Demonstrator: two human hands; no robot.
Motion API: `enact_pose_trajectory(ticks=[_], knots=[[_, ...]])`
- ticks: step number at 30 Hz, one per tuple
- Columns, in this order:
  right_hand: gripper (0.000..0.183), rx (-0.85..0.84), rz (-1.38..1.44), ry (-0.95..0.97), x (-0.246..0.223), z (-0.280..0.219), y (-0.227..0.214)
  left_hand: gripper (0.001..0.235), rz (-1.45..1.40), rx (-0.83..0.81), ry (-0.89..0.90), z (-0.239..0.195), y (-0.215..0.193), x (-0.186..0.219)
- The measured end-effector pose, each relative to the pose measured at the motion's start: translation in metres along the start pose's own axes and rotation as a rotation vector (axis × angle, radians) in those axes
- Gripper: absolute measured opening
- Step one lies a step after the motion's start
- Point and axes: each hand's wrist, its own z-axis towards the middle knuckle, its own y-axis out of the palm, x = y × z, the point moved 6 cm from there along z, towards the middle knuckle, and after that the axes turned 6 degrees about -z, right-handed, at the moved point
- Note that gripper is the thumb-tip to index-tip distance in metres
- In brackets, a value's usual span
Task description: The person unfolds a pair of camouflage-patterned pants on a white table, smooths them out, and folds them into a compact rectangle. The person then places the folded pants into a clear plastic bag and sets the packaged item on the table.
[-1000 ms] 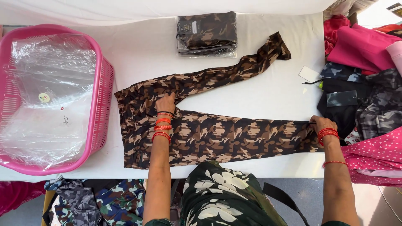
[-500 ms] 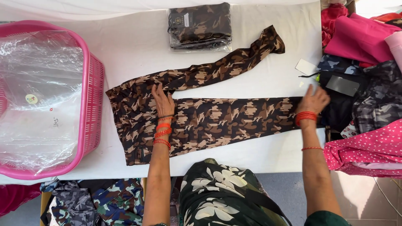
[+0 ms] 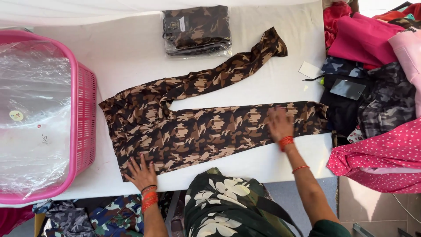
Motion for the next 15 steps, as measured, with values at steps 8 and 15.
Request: enact_pose_trajectory(ticks=[8,15], knots=[[0.071,0.224,0.631,0.699,0.158,-0.038,0.061,0.076,-0.253,0.102,-0.425,0.029,-0.029,-0.044],[0.067,0.347,0.519,0.989,0.138,-0.044,0.075,0.089,-0.275,-0.025,-0.735,0.018,-0.034,-0.068]])
